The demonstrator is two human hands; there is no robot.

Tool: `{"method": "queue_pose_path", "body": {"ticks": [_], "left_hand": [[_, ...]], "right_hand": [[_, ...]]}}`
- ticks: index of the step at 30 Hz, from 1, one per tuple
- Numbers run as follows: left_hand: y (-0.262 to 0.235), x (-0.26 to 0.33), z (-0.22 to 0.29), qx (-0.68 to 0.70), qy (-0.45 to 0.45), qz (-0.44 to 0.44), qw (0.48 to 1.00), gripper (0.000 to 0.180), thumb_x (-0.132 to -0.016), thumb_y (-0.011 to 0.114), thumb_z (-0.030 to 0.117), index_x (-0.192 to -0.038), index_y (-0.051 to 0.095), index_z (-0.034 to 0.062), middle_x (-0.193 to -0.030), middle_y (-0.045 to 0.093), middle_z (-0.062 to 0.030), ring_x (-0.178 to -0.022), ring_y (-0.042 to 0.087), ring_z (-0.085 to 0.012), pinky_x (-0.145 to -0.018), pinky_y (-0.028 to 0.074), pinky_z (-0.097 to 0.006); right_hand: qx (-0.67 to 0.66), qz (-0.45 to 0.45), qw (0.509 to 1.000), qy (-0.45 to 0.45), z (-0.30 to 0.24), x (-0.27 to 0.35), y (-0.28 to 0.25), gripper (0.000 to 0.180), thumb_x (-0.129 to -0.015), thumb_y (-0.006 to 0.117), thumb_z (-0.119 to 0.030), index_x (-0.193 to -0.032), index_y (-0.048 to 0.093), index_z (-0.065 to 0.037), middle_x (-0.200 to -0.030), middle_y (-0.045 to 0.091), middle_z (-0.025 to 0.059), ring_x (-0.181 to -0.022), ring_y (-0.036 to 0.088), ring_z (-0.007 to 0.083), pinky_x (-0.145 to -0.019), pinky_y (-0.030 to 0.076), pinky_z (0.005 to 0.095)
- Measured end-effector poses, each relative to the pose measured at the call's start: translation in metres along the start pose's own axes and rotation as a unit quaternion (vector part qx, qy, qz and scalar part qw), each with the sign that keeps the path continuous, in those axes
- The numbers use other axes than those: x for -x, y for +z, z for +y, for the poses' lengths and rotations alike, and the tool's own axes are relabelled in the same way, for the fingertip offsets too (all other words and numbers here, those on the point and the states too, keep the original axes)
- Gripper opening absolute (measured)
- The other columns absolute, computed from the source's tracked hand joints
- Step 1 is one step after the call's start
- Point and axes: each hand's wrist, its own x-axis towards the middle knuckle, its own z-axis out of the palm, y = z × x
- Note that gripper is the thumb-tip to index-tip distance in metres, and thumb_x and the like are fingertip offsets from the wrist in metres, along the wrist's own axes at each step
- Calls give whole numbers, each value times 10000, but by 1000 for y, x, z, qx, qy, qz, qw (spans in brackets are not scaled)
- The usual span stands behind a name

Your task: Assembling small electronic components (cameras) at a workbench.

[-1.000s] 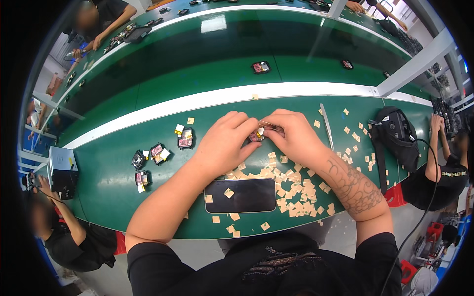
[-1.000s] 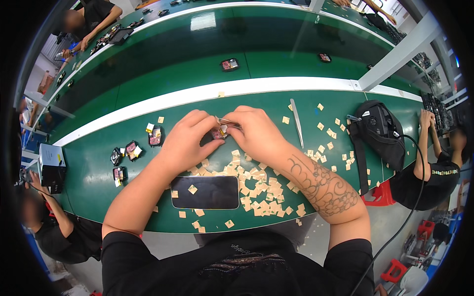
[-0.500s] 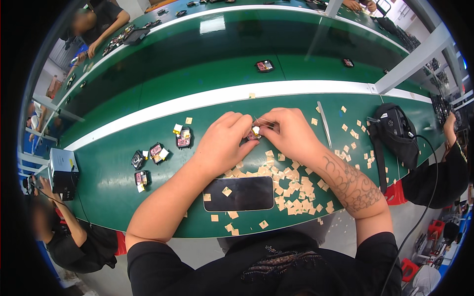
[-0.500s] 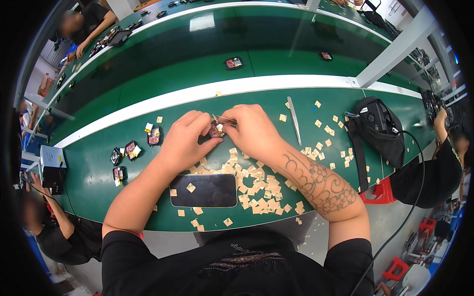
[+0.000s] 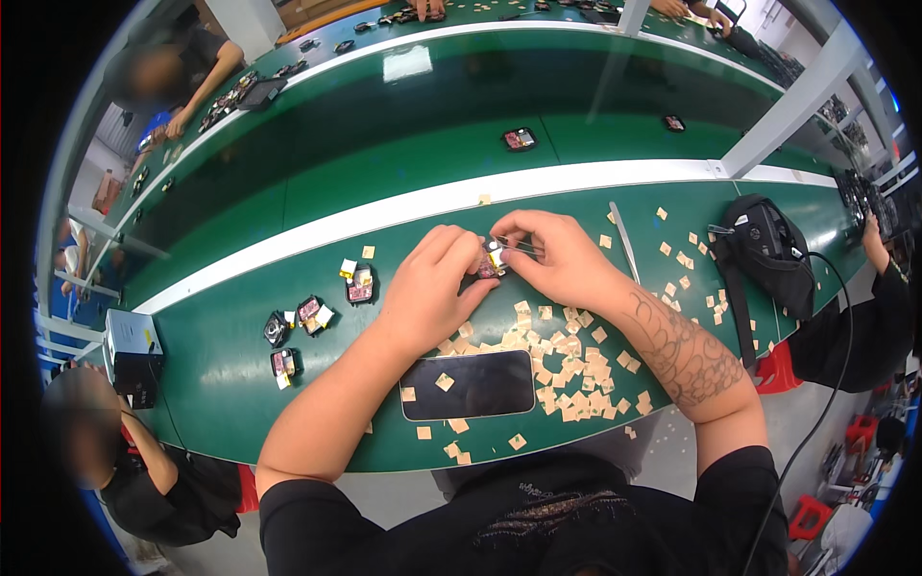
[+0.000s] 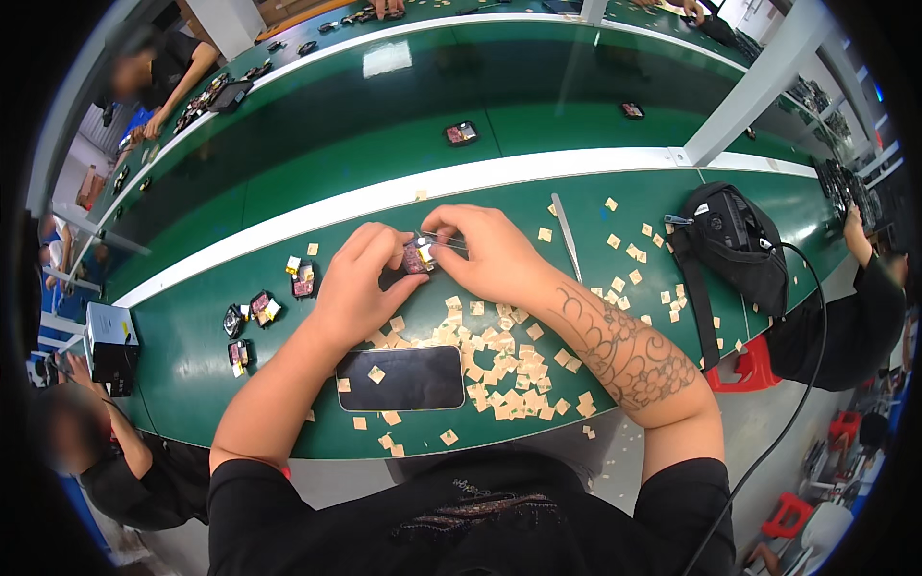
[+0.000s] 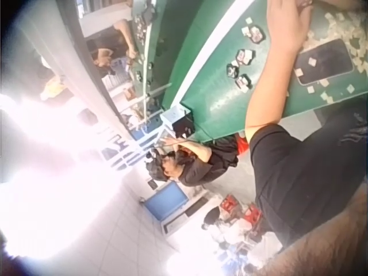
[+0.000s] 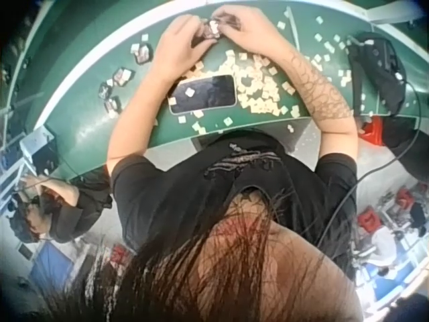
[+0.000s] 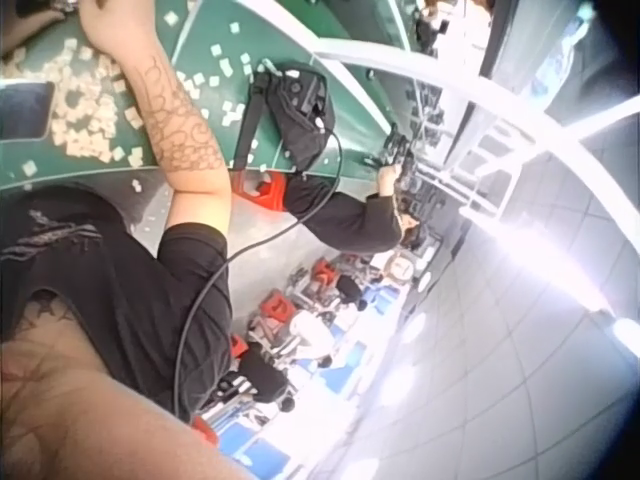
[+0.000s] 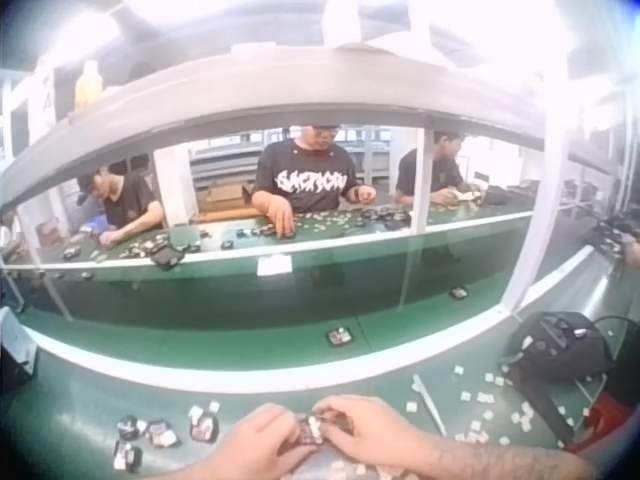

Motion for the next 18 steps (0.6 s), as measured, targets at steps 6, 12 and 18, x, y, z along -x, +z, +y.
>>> {"method": "queue_pose_path", "body": {"ticks": [6, 12, 18], "left_hand": [[0, -3, 4, 64, -14, 14, 998, 393, -792, 882, 32, -1073, 608, 55, -965, 640, -96, -889, 660, -309, -761, 551, -407], [13, -7, -8, 151, -175, -22, 973, 308, -911, 809, -33, -1103, 575, 26, -779, 575, 8, -697, 473, -48, -606, 406, -225], [20, 3, -26, 264, -208, 9, 942, 308, -960, 632, -177, -1180, 516, 6, -1024, 599, -29, -941, 639, -78, -824, 528, -210]], "right_hand": [[-75, 20, 997, -22, 13, 1, 6, 157, -985, 713, 2, -1139, 715, 34, -890, 704, 71, -810, 636, 68, -743, 552, 264], [-14, 74, 992, -101, 20, -1, 13, 178, -892, 771, -106, -1050, 722, -41, -926, 744, 164, -844, 752, 343, -741, 587, 424], [-4, 110, 984, -138, 23, -6, 22, 225, -877, 745, -135, -1065, 670, -37, -961, 698, 146, -871, 724, 376, -757, 569, 492]]}}
